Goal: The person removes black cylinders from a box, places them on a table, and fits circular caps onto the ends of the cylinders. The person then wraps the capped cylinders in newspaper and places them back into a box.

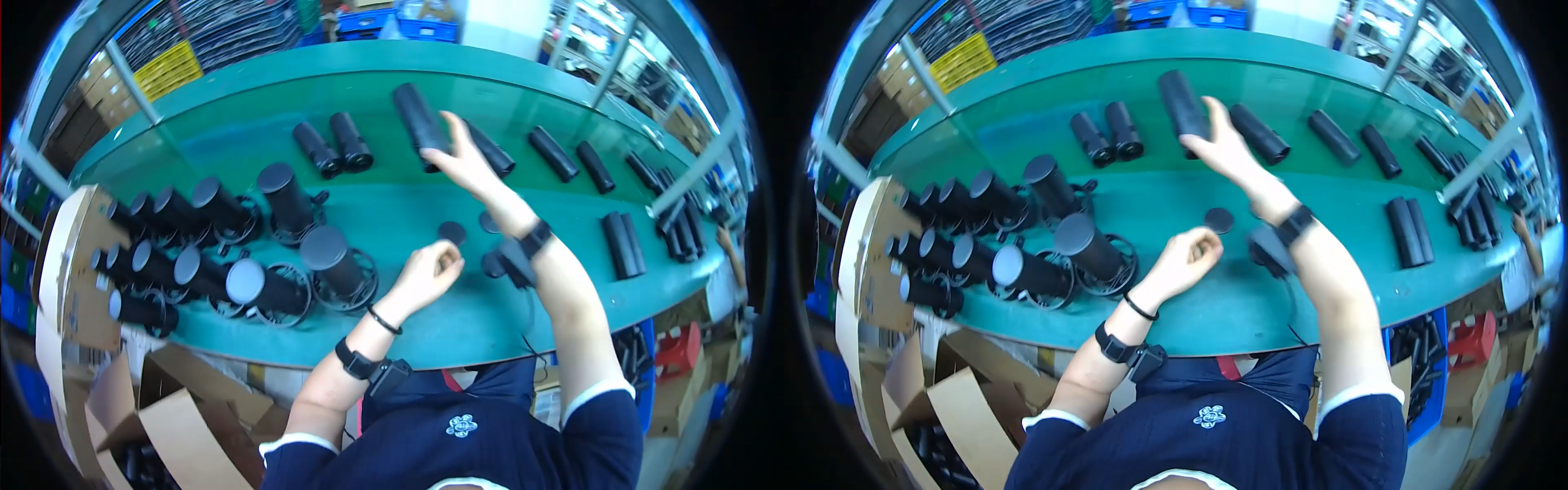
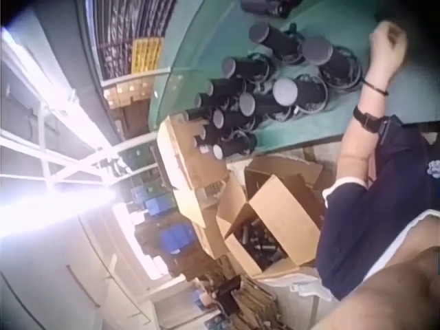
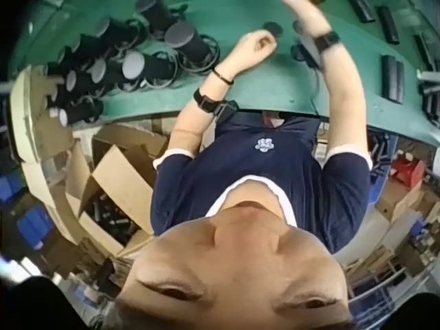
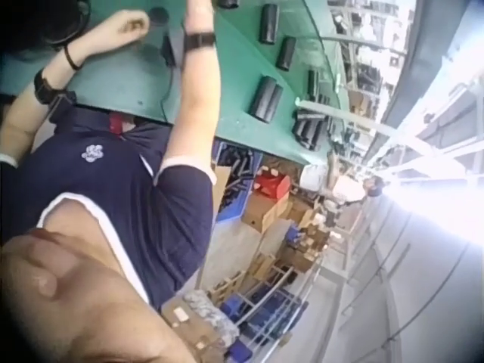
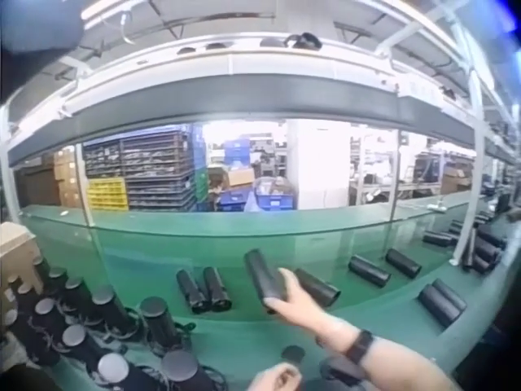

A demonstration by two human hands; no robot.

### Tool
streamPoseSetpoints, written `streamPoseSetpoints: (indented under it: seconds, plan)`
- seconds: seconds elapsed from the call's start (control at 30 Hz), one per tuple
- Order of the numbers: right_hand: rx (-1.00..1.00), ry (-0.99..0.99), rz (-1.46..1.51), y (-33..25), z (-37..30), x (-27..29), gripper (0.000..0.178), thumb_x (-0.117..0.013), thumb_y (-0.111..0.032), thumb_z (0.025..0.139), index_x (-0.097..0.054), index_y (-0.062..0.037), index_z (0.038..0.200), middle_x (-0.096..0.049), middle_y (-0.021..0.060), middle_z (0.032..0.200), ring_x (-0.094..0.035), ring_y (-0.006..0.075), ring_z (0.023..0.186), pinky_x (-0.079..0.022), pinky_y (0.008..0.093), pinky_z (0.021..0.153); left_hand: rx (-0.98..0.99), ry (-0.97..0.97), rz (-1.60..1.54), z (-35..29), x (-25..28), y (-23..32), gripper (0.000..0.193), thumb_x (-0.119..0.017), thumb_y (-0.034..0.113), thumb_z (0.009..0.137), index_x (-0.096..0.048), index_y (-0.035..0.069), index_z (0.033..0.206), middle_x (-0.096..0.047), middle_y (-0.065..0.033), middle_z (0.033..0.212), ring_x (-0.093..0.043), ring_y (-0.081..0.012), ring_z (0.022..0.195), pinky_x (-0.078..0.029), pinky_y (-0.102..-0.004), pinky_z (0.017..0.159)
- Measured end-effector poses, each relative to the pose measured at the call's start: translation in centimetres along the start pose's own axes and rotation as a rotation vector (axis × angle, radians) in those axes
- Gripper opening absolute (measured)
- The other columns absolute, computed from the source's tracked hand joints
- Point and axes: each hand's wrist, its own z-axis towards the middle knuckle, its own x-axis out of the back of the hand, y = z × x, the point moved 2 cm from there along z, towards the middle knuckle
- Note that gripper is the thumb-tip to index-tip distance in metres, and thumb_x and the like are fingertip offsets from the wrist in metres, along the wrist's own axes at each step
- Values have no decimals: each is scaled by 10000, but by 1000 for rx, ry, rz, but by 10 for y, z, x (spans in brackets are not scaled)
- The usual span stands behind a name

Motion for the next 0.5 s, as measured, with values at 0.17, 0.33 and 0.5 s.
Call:
streamPoseSetpoints:
  seconds: [0.17, 0.33, 0.5]
  plan:
    - [-281, -104, -167, 14, 50, -72, 812, -641, -257, 746, -230, -94, 1428, -627, 291, 1070, -619, 441, 1003, -508, 483, 870, -173, -186, 265, -5, -13, -8, 246, -651, 193, 809, -649, -6, 954, -621, -159, 742, -617, -313, 671, -480, -400, 620]
    - [-357, -266, -419, 29, 46, -97, 707, -608, -363, 858, -283, -121, 1438, -613, 291, 1108, -593, 432, 1061, -470, 489, 918, -33, -207, 299, -2, -10, -7, 275, -661, 169, 806, -660, -1, 1022, -617, -161, 739, -622, -294, 675, -487, -370, 633]
    - [-205, -134, -331, 35, 3, -29, 577, -591, -457, 879, -468, -161, 1358, -604, 194, 1199, -553, 415, 1124, -448, 503, 944, -179, -148, 341, -3, -4, -7, 257, -658, 157, 812, -647, 9, 1023, -620, -141, 787, -610, -312, 714, -484, -381, 655]
